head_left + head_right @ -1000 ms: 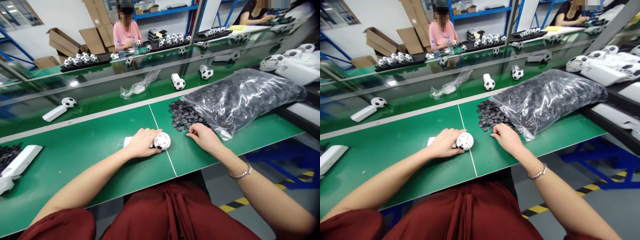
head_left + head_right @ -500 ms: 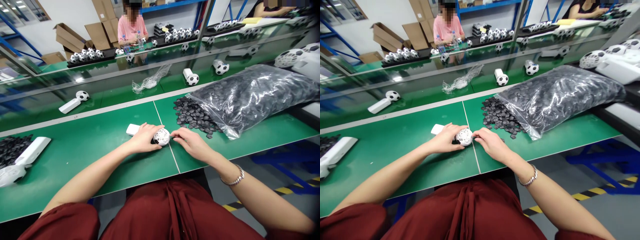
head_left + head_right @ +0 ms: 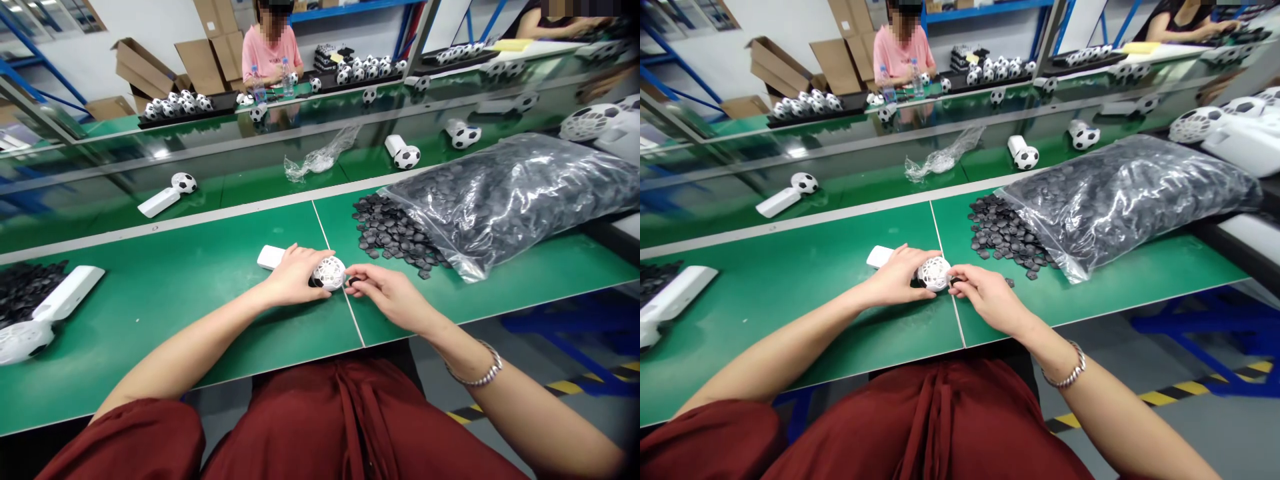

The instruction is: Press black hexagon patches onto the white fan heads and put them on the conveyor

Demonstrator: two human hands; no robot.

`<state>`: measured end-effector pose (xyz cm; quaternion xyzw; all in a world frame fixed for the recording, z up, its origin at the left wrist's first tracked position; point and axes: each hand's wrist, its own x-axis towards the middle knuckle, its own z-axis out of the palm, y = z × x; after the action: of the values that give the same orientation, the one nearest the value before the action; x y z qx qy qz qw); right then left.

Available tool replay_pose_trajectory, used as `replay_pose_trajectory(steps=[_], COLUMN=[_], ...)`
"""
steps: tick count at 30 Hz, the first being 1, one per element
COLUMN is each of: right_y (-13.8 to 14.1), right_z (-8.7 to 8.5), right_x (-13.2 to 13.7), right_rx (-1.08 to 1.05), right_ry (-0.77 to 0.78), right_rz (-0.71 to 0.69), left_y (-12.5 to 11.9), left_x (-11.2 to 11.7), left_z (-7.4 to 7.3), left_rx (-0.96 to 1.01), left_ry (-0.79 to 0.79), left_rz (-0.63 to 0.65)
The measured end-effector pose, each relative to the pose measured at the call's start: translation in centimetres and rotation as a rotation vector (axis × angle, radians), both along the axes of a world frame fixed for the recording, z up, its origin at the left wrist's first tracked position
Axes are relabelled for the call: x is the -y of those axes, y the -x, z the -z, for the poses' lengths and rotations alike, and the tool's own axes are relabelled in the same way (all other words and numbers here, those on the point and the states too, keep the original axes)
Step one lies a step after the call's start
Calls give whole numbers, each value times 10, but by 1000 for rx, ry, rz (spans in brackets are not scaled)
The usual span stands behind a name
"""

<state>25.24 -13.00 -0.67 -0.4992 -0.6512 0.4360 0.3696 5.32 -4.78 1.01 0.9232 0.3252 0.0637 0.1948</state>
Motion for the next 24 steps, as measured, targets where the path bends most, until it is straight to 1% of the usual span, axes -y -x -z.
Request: replay_pose_trajectory(steps=[2, 5, 7, 11, 17, 24], right_y=[0, 2, 5, 12, 14, 16], right_z=[-1, -3, -3, 2, 12, 16], right_x=[0, -1, -2, -4, -9, -11], right_rx=[59, 166, 181, 83, -27, -175], right_ry=[-65, -251, -295, -160, -27, 39], right_rz=[33, 124, 161, 148, 154, 163], left_y=[0, -1, -2, -6, -10, -9], left_x=[0, 1, 2, 5, 8, 8], left_z=[0, 0, 0, 0, 0, -1], left_rx=[0, 0, 6, 35, 43, 49], left_ry=[-2, 2, 5, 8, 3, 5], left_rz=[-3, -9, -27, -83, -127, -114])
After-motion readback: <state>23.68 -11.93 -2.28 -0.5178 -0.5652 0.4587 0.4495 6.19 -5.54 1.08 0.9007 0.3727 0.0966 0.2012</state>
